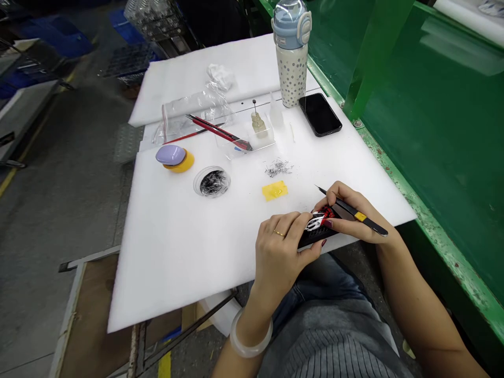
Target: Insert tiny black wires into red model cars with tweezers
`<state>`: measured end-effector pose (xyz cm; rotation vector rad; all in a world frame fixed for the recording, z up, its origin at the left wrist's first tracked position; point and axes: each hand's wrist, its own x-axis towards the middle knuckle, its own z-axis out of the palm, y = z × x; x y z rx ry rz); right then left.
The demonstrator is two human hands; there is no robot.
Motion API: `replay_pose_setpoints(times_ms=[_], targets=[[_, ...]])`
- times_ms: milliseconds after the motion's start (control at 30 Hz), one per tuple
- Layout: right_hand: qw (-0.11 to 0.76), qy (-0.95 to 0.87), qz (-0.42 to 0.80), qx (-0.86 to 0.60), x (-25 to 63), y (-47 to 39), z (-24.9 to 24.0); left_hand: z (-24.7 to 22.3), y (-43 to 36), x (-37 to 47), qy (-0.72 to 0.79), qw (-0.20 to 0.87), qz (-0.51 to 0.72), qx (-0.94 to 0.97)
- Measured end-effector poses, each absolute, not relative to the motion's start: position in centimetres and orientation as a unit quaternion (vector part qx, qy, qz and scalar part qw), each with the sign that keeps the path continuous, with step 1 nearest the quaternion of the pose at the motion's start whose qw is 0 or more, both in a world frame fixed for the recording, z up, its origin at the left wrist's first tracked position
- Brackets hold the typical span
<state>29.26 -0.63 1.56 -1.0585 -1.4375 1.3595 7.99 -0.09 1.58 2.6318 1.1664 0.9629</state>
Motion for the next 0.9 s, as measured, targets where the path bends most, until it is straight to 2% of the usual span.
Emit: replay_pose_setpoints(times_ms=[433, 700, 900], targets=[[0.426, -0.577, 0.545, -0.434, 29.3, -0.6, 1.7, 1.4, -0.2, 7.3, 0.394, 0.118, 0.334, 0.848], [0.421, -0.567, 0.548, -0.448, 29.5, -0.4, 1.6, 0.6, 0.4, 5.3, 0.426, 0.251, 0.348, 0.796], [0.392, -0.587, 0.55, -0.446, 30.0, 0.2, 2.3, 0.0, 0.5, 4.7, 0.434, 0.274, 0.365, 0.777]])
